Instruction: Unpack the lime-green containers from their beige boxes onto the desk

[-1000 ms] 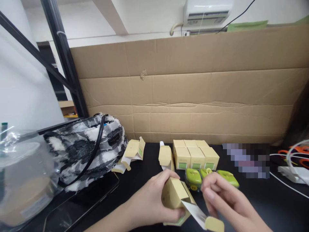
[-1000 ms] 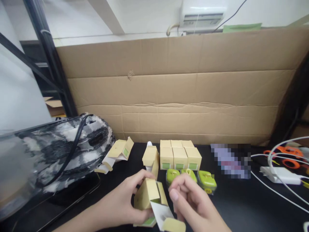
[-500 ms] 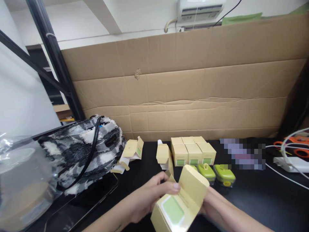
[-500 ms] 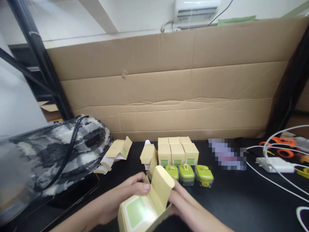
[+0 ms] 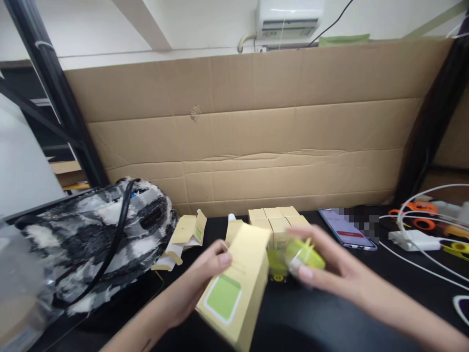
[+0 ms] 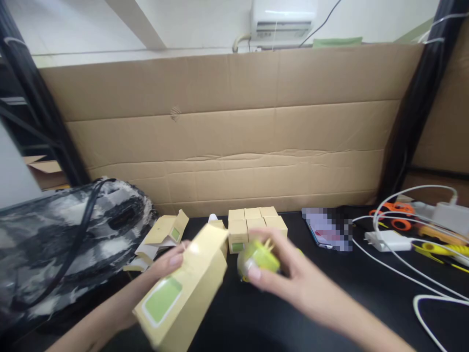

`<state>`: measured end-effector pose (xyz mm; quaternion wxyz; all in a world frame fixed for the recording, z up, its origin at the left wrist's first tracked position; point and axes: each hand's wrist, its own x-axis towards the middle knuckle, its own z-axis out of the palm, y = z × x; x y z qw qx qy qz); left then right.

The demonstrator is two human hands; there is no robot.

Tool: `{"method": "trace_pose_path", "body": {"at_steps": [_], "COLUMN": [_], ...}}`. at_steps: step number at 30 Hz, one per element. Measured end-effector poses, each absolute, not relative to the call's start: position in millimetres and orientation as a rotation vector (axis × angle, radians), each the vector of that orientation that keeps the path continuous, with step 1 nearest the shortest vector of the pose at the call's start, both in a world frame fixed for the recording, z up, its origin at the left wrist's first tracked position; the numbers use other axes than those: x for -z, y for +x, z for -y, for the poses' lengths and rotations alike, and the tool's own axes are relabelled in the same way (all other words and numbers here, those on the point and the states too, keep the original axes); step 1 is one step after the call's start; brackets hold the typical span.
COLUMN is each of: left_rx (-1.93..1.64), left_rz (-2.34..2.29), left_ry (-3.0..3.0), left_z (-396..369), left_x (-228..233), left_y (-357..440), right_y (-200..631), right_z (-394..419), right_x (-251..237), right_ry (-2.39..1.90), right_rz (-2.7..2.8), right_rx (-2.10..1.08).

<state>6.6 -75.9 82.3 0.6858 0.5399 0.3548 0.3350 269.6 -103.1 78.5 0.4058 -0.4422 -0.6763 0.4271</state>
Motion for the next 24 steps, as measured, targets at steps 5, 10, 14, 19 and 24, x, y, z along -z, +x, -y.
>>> {"method": "trace_pose_path", "body": {"at_steps": [5,10,14,19,24], "left_rx": [-1.167,-1.209,-1.143,-0.971,-0.839], "left_rz": [-0.935,-1.006,-1.003,-0.780,-0.638], "left_ry": [1.563,1.555,1.453,1.175,1.063], "left_z": [49,35,43,60,74], "left_x": [-85,-83,-87,-81,-73], "left_y": [-11,-17,-11,4,14], "right_y": [357,395,382,300,219], "right_z": [68,50,50,66,81], "right_x": [-94,-50,-42,-69,-70], "right_ry": [-1.635,-1.826,-1.761,-1.060,-0.572], "right_rz": [1.967,2.106,2.183,2.190,2.393], "right_rx": [-0.119,-0.336,-0.327,0.344,0.862]}}
